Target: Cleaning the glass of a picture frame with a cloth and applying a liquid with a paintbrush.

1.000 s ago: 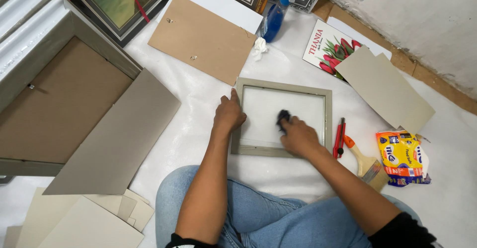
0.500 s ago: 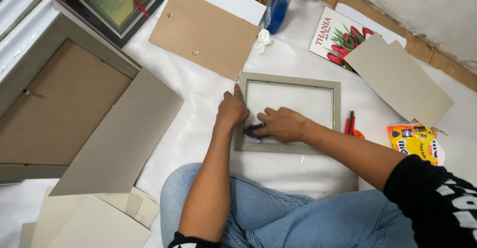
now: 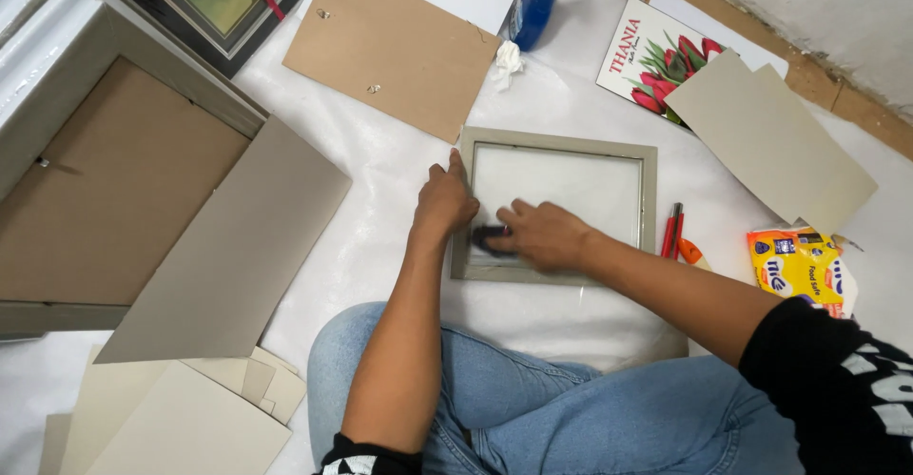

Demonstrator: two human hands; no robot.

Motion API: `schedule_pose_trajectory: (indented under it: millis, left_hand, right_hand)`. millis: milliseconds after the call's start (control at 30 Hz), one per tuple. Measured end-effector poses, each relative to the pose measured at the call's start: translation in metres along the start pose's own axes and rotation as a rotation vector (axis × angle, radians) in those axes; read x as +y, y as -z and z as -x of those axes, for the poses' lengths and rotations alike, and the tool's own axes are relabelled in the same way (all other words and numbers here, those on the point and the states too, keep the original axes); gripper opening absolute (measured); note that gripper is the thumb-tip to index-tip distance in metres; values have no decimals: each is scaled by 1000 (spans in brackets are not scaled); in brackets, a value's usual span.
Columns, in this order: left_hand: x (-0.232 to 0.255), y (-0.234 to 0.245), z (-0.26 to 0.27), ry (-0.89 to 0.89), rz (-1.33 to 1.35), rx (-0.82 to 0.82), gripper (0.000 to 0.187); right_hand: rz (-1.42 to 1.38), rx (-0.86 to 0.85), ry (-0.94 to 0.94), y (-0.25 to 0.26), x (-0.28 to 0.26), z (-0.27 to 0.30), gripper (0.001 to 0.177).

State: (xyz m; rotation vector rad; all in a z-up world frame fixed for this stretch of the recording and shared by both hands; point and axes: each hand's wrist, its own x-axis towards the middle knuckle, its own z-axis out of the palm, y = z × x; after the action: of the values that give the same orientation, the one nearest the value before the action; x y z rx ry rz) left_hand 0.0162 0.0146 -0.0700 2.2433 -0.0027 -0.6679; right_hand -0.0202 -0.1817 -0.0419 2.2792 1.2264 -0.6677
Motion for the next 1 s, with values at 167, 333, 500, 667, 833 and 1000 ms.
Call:
schedule_pose_trajectory:
  millis: [167,333,500,667,833,1000]
  left_hand:
    - [2,0,0,-8,6,12,84]
    - [-2,-2,-2,-1,9,22,82]
    - [3,1,2,-7,36,15,82]
    - [2,2,0,1,5,5,83]
    - [6,6,5,6,1,-10,82]
    - [4,2,0,14,-23,-8,85]
  right_hand:
    - [-53,53,-98,-12,36,9,51]
    - [2,-2,-11,-15,12,24,53]
    - [-71,52,-303,-38,55,21,52]
    - [4,-31,-29,-21,18,38,55]
    - [-111,29,-357,-50,67,32,56]
    - [-32,-9,-17,-31,13,63,50]
